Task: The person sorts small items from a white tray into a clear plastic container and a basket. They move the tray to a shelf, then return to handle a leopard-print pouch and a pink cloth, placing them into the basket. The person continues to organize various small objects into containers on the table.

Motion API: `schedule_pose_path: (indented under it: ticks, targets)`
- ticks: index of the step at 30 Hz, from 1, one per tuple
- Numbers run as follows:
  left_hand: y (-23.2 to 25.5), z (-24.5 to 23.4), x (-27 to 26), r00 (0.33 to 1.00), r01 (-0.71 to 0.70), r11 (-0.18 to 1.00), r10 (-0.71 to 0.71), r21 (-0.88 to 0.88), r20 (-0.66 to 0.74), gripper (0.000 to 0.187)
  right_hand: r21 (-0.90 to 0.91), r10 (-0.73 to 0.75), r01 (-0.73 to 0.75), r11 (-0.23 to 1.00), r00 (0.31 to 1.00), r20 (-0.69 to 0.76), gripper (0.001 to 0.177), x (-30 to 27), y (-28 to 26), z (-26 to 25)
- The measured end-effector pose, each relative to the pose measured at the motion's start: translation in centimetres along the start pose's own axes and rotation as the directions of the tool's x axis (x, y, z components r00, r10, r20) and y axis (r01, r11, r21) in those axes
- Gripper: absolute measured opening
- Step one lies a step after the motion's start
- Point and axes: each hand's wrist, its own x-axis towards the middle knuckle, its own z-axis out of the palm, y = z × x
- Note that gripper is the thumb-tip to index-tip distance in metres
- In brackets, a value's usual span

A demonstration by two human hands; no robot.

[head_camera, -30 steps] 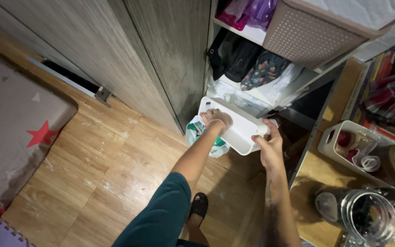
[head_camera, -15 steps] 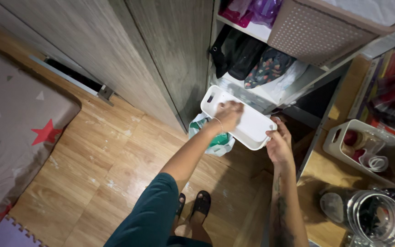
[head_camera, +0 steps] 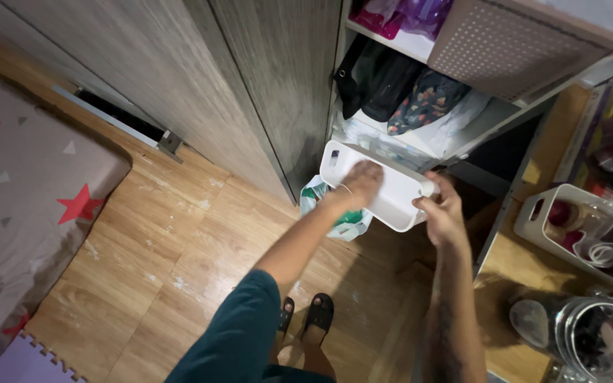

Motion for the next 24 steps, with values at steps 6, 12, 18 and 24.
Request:
schedule_pose_path:
  ticks: [6, 12, 18, 24]
  targets:
    - [-4.5, -1.0, -1.3, 0.936, 0.255, 0.959, -0.213, -0.122, 0.281, 0.036, -0.240, -0.043, 0.061, 0.969, 0.996, 0.081, 0.081, -1.1, -2.8, 1.7]
    - [-6.8, 7.3, -3.2, 0.913, 0.150, 0.988, -0.120, -0.046, 0.389, 0.044, -0.592, -0.133, 0.230, 0.772, 0.970, 0.204, 0.094, -2.6, -1.0, 6.5]
    - [-9.8, 15.6, -7.7, 0.896, 0.012, 0.987, -0.082, 0.161, 0.437, 0.050, -0.887, -0.122, 0.391, 0.245, 0.920, 0.372, 0.105, -5.4, 1.4, 11.0]
    - [-9.2, 15.5, -9.3, 0.783, 0.514, 0.856, -0.498, 0.062, 0.373, 0.036, -0.835, -0.296, 0.546, 0.067, 0.810, 0.506, 0.100, -8.3, 2.0, 13.2]
